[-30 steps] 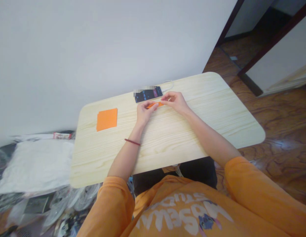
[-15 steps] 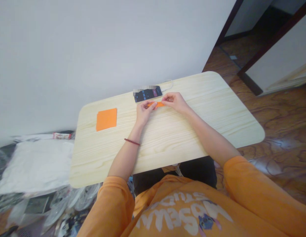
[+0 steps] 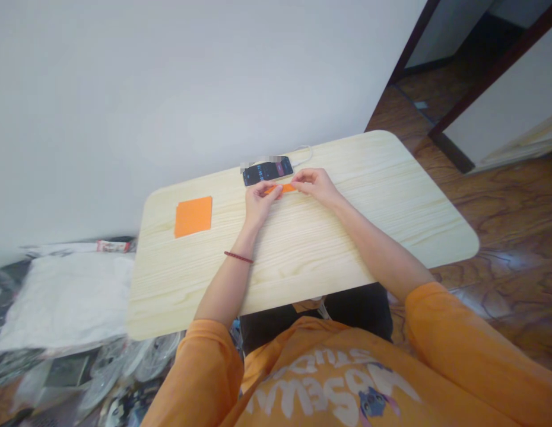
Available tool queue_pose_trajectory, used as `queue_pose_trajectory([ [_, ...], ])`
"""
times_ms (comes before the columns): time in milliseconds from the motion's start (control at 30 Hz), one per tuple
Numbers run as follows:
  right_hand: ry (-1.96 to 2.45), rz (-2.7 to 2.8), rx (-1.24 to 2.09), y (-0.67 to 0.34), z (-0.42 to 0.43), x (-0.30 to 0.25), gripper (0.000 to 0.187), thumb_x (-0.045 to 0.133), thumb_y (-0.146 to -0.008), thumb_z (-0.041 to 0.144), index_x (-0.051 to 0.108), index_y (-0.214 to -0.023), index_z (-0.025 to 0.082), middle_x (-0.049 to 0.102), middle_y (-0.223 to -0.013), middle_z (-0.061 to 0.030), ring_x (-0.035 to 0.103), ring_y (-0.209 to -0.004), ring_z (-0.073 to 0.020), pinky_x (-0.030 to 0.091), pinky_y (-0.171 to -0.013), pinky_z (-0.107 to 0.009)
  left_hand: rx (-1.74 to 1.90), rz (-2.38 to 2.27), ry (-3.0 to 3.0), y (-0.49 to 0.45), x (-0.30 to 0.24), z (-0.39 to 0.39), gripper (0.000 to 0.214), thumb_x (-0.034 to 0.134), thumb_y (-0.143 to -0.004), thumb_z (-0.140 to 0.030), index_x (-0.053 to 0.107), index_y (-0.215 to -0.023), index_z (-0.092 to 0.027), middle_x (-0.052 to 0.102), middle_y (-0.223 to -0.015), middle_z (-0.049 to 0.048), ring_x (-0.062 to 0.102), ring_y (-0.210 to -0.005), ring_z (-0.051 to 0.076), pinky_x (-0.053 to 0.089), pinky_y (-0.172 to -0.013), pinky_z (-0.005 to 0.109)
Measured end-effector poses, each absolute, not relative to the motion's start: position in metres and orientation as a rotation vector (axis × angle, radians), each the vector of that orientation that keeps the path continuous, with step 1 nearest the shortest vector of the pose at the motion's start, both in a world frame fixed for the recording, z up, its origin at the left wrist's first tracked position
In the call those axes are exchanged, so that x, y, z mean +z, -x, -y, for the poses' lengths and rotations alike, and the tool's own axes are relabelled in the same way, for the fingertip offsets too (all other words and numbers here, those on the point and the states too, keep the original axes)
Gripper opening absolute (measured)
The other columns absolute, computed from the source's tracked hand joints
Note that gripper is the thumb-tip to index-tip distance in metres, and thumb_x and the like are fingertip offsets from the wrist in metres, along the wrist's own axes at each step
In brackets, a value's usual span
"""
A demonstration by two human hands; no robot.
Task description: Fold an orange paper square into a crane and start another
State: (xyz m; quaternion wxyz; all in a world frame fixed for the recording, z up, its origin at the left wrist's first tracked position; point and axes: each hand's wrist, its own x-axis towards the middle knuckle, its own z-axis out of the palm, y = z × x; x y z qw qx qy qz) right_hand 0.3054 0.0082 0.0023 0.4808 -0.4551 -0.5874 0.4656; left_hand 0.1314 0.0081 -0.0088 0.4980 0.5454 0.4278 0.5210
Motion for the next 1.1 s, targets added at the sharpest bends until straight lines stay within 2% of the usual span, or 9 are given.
queue_pose_trajectory([
  [133, 1.106, 1.522, 1.072, -0.307, -0.007, 0.004, 0.015, 0.069, -0.066, 0.029, 0.063, -0.068, 0.016, 0.061, -0.066, -0.0008, 0.054, -0.063, -0.0119, 0.043, -0.062, -0.026, 1.216, -1.085, -1.404, -0.131, -0.007, -0.005, 0.021, 0.074, -0.063, -0.033, 0.068, -0.071, -0.015, 0.067, -0.071, 0.0029, 0.059, -0.061, 0.012, 0.050, -0.053, 0.024],
  [333, 1.119, 1.558, 1.029, -0.310, -0.009, 0.001, 0.011, 0.065, -0.068, 0.028, 0.063, -0.069, 0.017, 0.061, -0.070, -0.0012, 0.055, -0.069, -0.0136, 0.043, -0.065, -0.027, 1.169, -1.122, -1.420, -0.130, -0.007, -0.005, 0.017, 0.073, -0.063, -0.030, 0.067, -0.067, -0.014, 0.066, -0.063, 0.0020, 0.056, -0.052, 0.009, 0.049, -0.054, 0.023],
  [600, 1.114, 1.407, 1.003, -0.314, -0.016, -0.003, 0.020, 0.069, -0.065, 0.035, 0.059, -0.067, 0.018, 0.055, -0.060, 0.0017, 0.049, -0.058, -0.0103, 0.036, -0.051, -0.022, 1.225, -1.123, -1.269, -0.125, -0.010, -0.011, 0.016, 0.072, -0.064, -0.028, 0.064, -0.069, -0.014, 0.066, -0.068, 0.0029, 0.062, -0.062, 0.013, 0.054, -0.058, 0.027],
  [733, 1.087, 1.199, 1.051, -0.310, -0.015, -0.001, 0.026, 0.073, -0.062, 0.039, 0.058, -0.068, 0.018, 0.055, -0.056, 0.0024, 0.048, -0.051, -0.0084, 0.034, -0.046, -0.021, 1.238, -1.096, -1.204, -0.125, -0.010, -0.012, 0.027, 0.075, -0.065, -0.031, 0.063, -0.083, -0.016, 0.068, -0.075, 0.0027, 0.065, -0.067, 0.014, 0.056, -0.065, 0.029],
  [867, 1.058, 1.155, 1.137, -0.300, -0.011, -0.003, 0.030, 0.075, -0.060, 0.042, 0.061, -0.070, 0.017, 0.062, -0.062, 0.0003, 0.056, -0.056, -0.0104, 0.040, -0.051, -0.022, 1.243, -1.003, -1.232, -0.131, -0.011, -0.010, 0.045, 0.081, -0.058, -0.030, 0.063, -0.099, -0.019, 0.071, -0.084, 0.0034, 0.067, -0.074, 0.015, 0.055, -0.076, 0.032],
  [967, 1.085, 1.201, 1.136, -0.295, -0.010, -0.006, 0.029, 0.075, -0.061, 0.041, 0.064, -0.071, 0.017, 0.064, -0.067, -0.0009, 0.058, -0.060, -0.0115, 0.043, -0.055, -0.024, 1.279, -0.971, -1.205, -0.134, -0.012, -0.009, 0.035, 0.081, -0.059, -0.030, 0.066, -0.088, -0.018, 0.072, -0.086, 0.0047, 0.068, -0.076, 0.015, 0.055, -0.079, 0.032],
  [1100, 1.117, 1.386, 0.875, -0.293, -0.007, -0.004, 0.019, 0.073, -0.066, 0.034, 0.068, -0.073, 0.017, 0.066, -0.075, -0.0024, 0.057, -0.067, -0.0124, 0.043, -0.059, -0.025, 1.286, -0.989, -1.199, -0.135, -0.013, -0.009, 0.028, 0.080, -0.060, -0.032, 0.068, -0.080, -0.016, 0.073, -0.084, 0.0054, 0.068, -0.074, 0.016, 0.055, -0.077, 0.032],
])
